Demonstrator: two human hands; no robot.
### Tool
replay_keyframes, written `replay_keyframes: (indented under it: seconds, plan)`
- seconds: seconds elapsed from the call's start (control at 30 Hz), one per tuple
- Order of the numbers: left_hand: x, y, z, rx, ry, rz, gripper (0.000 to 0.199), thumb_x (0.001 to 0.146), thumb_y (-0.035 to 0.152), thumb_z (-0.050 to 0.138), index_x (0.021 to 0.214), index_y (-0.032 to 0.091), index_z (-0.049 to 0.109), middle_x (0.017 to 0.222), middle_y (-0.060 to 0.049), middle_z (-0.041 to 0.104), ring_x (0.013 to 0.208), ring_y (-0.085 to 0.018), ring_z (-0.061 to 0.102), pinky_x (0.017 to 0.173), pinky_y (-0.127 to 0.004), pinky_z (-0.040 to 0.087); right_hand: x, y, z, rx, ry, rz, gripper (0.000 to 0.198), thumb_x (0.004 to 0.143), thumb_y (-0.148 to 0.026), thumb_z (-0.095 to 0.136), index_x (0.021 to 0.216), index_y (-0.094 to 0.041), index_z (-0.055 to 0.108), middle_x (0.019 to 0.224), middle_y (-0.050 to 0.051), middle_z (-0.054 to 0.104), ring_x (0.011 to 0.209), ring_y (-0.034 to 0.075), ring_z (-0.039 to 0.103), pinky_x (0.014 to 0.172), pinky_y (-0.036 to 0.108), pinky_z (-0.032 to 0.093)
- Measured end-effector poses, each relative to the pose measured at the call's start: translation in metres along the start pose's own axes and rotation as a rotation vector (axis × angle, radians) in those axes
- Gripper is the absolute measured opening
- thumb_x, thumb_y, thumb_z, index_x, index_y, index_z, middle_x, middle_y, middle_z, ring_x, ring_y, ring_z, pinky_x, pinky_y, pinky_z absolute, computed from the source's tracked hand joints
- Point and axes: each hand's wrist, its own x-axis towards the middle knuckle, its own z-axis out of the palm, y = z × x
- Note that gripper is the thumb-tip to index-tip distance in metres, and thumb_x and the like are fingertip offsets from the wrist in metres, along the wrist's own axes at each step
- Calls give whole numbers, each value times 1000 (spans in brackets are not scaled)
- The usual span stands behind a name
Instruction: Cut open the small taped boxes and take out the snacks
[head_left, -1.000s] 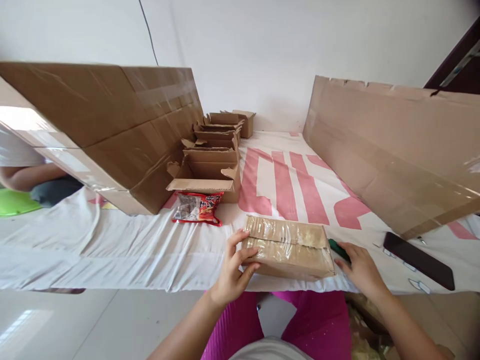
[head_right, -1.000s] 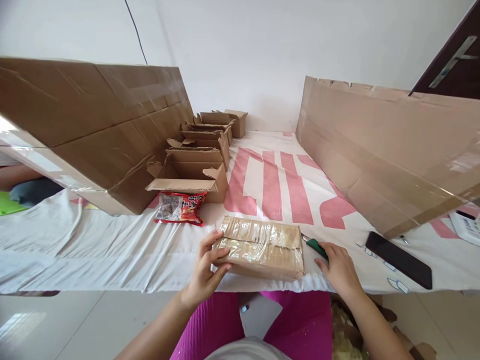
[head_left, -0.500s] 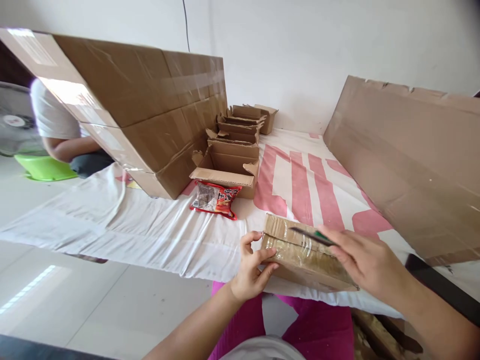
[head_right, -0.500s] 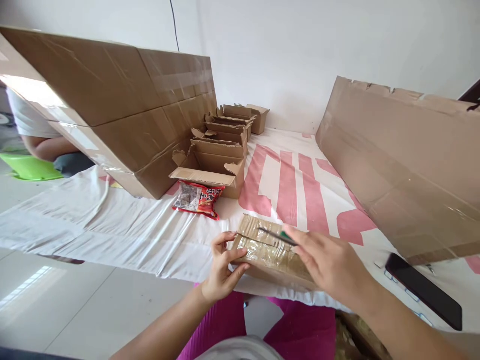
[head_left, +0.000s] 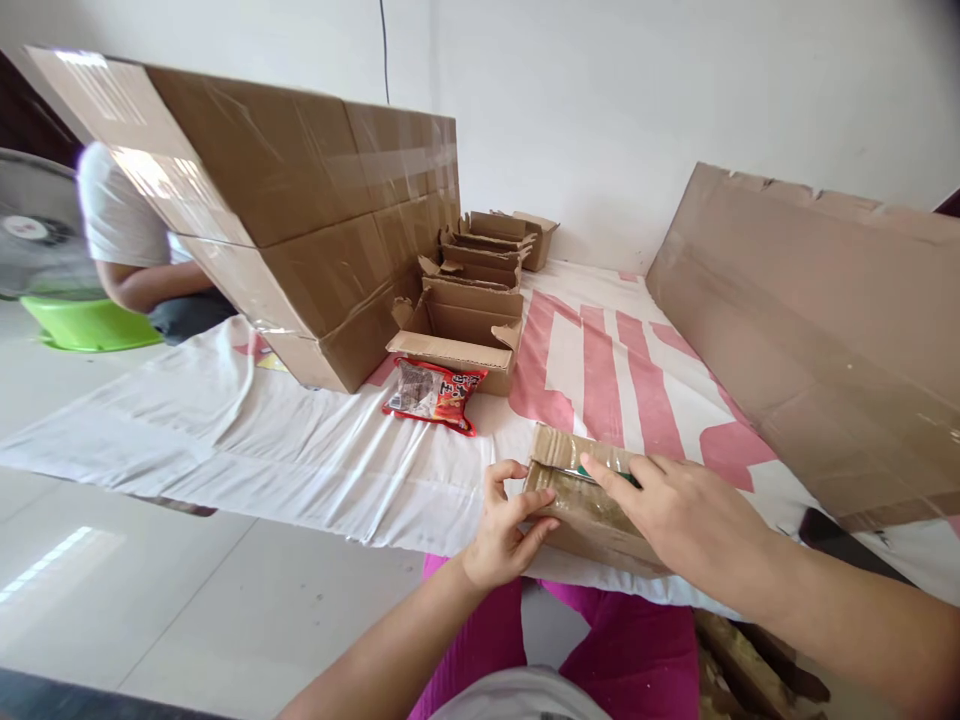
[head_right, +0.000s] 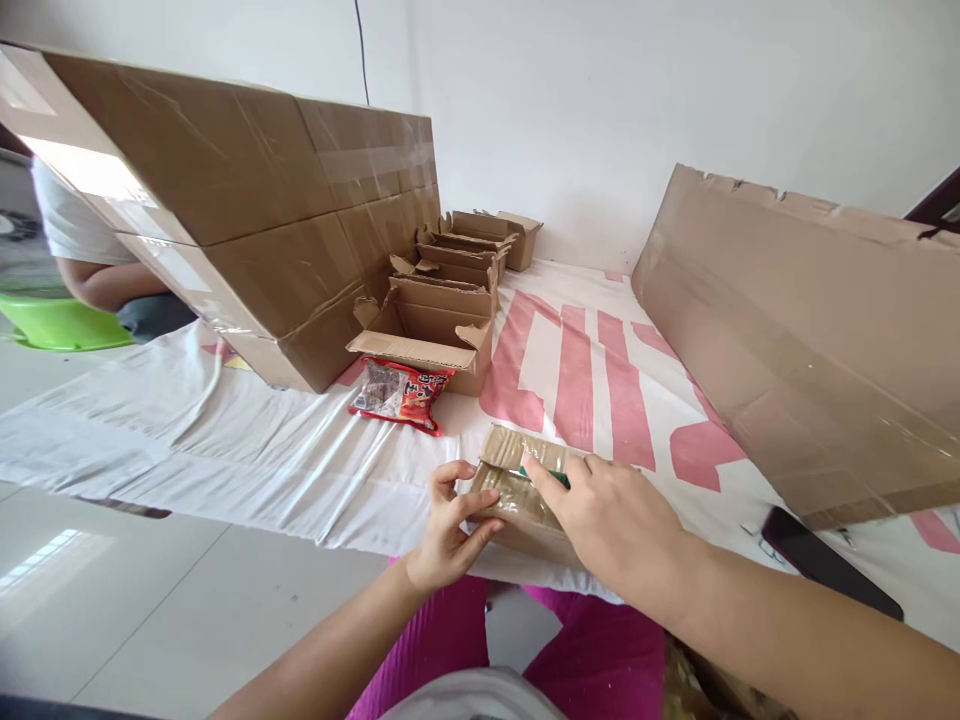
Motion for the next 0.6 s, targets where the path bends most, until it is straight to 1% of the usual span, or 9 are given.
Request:
replay_keyframes:
  seconds: [0.13,0.23,0.37,0.5,0.53,0.6]
  plan:
    - [1,0,-1,27,-6,8,25,87,24,61,111,22,57,113,-10,38,113,-24,43,92,-43,49,-15,10,-3,-29,-39,-18,63,73,3,45,130,-23,56,70,2,61,56,16,57,47,28,38]
    - [2,1,-1,45,-7,6,25,87,24,61,111,22,57,114,-10,38,113,-24,44,92,-43,49,-30,16,-7,-62,-25,-19,67,68,4,43,128,-21,56,73,4,64,58,18,59,47,29,37]
    - [2,1,-1,50,6,16,26,85,22,62,110,21,56,115,-10,38,113,-24,45,92,-42,50,-49,22,-7,-76,-40,12,69,65,5,44,128,-22,56,71,3,63,57,18,58,48,30,36]
    - [2,2,-2,57,2,16,25,85,22,62,110,21,57,114,-10,39,113,-23,46,92,-42,50,-71,35,3,-84,-90,44,59,69,5,46,117,-23,63,62,2,59,51,18,56,47,30,33]
    - [1,2,-3,57,-1,14,25,85,22,62,110,21,57,114,-10,39,113,-23,46,92,-42,51,-77,38,6,-71,-98,54,56,71,4,46,116,-23,64,62,2,59,50,18,55,46,30,33]
    - [1,3,-3,55,-1,13,25,85,22,62,110,21,57,113,-9,39,113,-23,46,92,-42,51,-89,45,10,-35,-99,86,54,78,0,46,123,-24,61,64,2,60,51,17,56,47,29,34]
